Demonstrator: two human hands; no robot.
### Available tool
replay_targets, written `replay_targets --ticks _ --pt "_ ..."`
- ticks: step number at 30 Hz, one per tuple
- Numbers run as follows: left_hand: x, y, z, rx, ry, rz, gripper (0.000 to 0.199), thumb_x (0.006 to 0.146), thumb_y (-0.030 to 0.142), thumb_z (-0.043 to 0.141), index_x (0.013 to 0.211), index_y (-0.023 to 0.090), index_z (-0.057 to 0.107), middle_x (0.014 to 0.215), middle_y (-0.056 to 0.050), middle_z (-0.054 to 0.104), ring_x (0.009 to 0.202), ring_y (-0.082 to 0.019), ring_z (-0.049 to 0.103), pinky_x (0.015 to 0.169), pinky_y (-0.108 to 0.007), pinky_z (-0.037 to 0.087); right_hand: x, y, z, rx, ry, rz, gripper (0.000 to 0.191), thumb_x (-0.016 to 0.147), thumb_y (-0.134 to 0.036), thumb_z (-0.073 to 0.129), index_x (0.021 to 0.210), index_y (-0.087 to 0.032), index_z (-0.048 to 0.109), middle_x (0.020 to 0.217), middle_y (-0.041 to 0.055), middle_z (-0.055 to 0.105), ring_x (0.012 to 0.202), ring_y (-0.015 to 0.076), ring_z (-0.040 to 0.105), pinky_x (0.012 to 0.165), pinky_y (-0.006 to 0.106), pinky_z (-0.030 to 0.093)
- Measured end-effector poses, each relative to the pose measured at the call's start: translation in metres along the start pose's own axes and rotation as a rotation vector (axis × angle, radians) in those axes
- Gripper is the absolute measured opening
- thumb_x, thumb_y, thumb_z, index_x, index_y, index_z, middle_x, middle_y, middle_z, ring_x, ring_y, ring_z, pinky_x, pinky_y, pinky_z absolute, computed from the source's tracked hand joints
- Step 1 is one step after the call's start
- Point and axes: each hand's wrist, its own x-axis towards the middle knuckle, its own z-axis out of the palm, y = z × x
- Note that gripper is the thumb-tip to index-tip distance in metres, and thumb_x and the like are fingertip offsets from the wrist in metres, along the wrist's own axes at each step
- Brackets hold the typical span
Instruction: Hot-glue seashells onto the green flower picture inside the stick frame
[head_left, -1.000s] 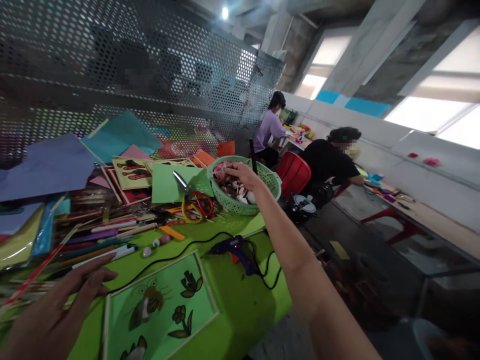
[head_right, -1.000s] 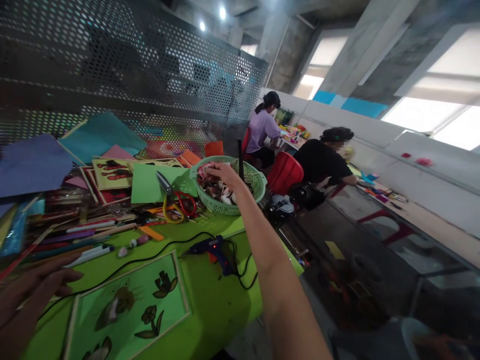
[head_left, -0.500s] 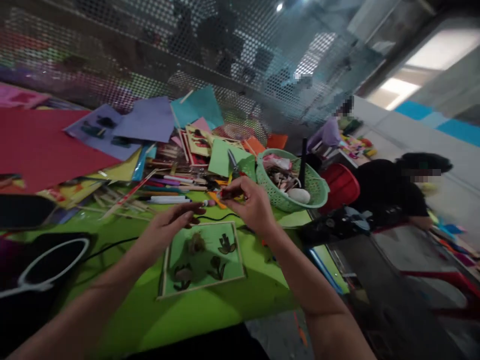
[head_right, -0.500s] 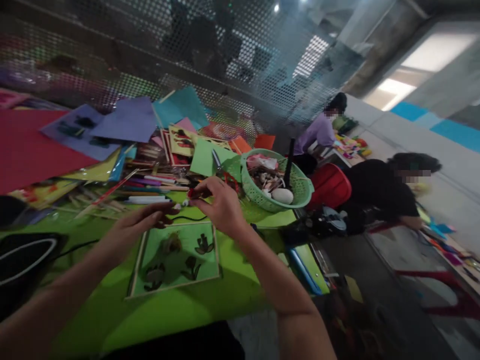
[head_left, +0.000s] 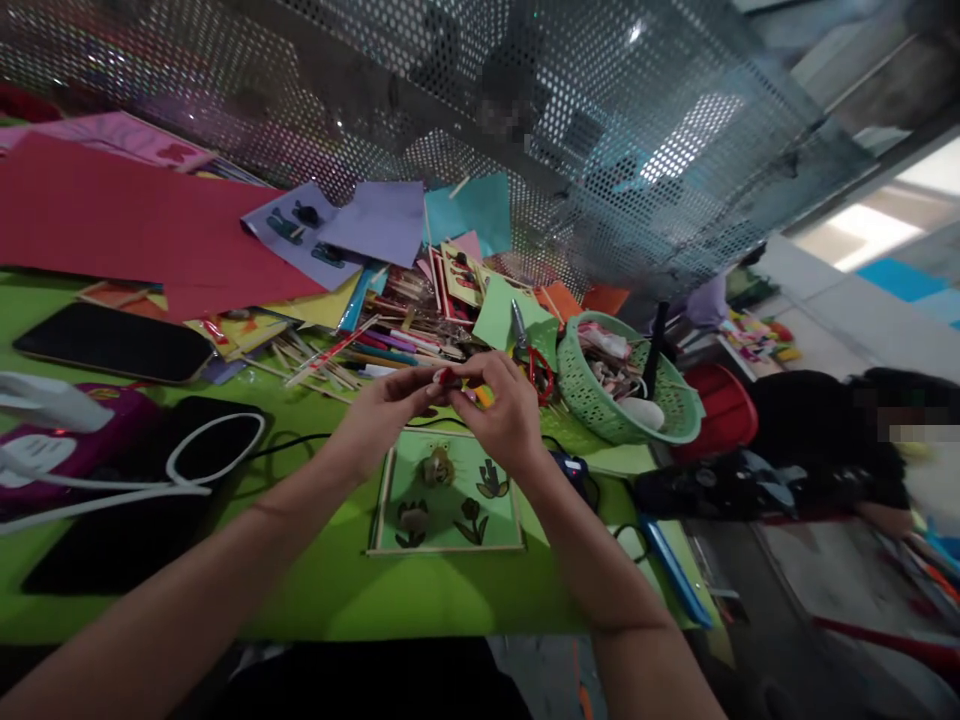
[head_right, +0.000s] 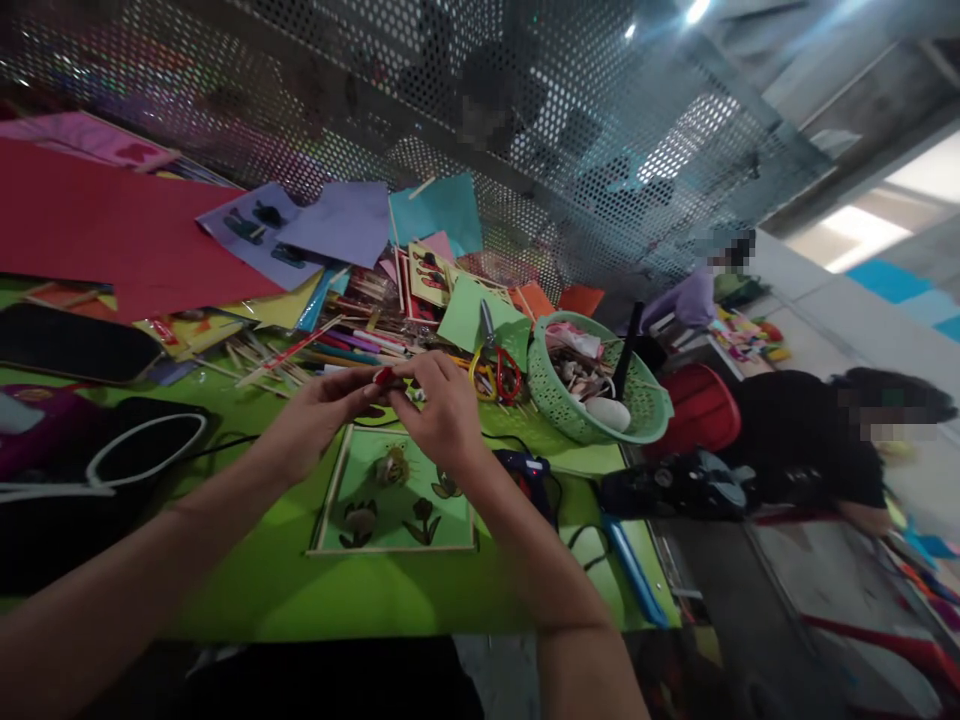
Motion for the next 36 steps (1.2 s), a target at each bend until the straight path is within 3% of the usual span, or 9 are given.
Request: replay_targets --ticks 5,10,19,24,30,36 --pt "0.001 -0.001 -0.001 0.035 0.011 0.019 0.045 0.068 0.049 0.089 0.101 0.02 0.078 0.093 -0.005 0.078 0.081 -0.018 0.07 0.078 -0.03 0.055 0.003 0.0 -0.007 0.031 -0.077 0.019 0.011 0.094 -0.028 0.065 0.104 -0.025 0.068 0.102 0.0049 0.071 0.097 0.0201 0.067 0.086 0.033 0.056" --pt "0.002 -0.001 -0.001 0.095 -0.001 0.059 0.04 0.078 0.049 0.083 0.102 0.018 0.076 0.094 -0.005 0.077 0.083 -0.017 0.071 0.08 -0.03 0.056 0.003 -0.001 -0.012 0.036 -0.199 -0.01 0.027 0.102 -0.024 0.052 0.124 -0.027 0.067 0.117 0.005 0.072 0.109 0.0192 0.066 0.095 0.034 0.054" --pt "0.003 -0.002 0.001 0.034 -0.036 0.07 0.04 0.07 0.043 0.09 0.101 0.02 0.078 0.097 -0.004 0.077 0.079 -0.014 0.069 0.079 -0.029 0.058 -0.001 0.009 -0.003 0.094 0.021 -0.125 0.009 0.097 -0.022 0.064 0.094 -0.024 0.072 0.093 0.0037 0.071 0.091 0.0184 0.066 0.082 0.034 0.055" --pt "0.003 -0.002 0.002 0.014 -0.102 0.064 0.031 0.068 0.036 0.092 0.091 0.02 0.078 0.092 -0.004 0.078 0.088 -0.018 0.07 0.084 -0.029 0.057 -0.003 0.007 -0.004 0.087 0.036 -0.142 0.01 0.096 -0.021 0.065 0.092 -0.025 0.073 0.092 0.0029 0.07 0.093 0.0184 0.066 0.083 0.035 0.055" --pt "0.002 -0.003 0.001 -0.046 -0.094 0.014 0.034 0.064 0.037 0.094 0.088 0.02 0.078 0.088 -0.004 0.078 0.084 -0.017 0.07 0.084 -0.031 0.058 -0.003 0.005 -0.003 0.151 0.102 -0.209 0.01 0.093 -0.017 0.068 0.09 -0.025 0.073 0.09 0.0021 0.074 0.087 0.0157 0.068 0.08 0.031 0.055" --pt "0.003 -0.002 0.001 -0.016 -0.1 -0.046 0.035 0.061 0.04 0.095 0.084 0.02 0.078 0.086 -0.003 0.076 0.082 -0.016 0.068 0.079 -0.029 0.057 0.0 0.003 -0.005 0.29 0.068 -0.004 0.008 0.088 -0.016 0.074 0.085 -0.023 0.074 0.083 0.0003 0.074 0.081 0.0153 0.068 0.076 0.03 0.054"
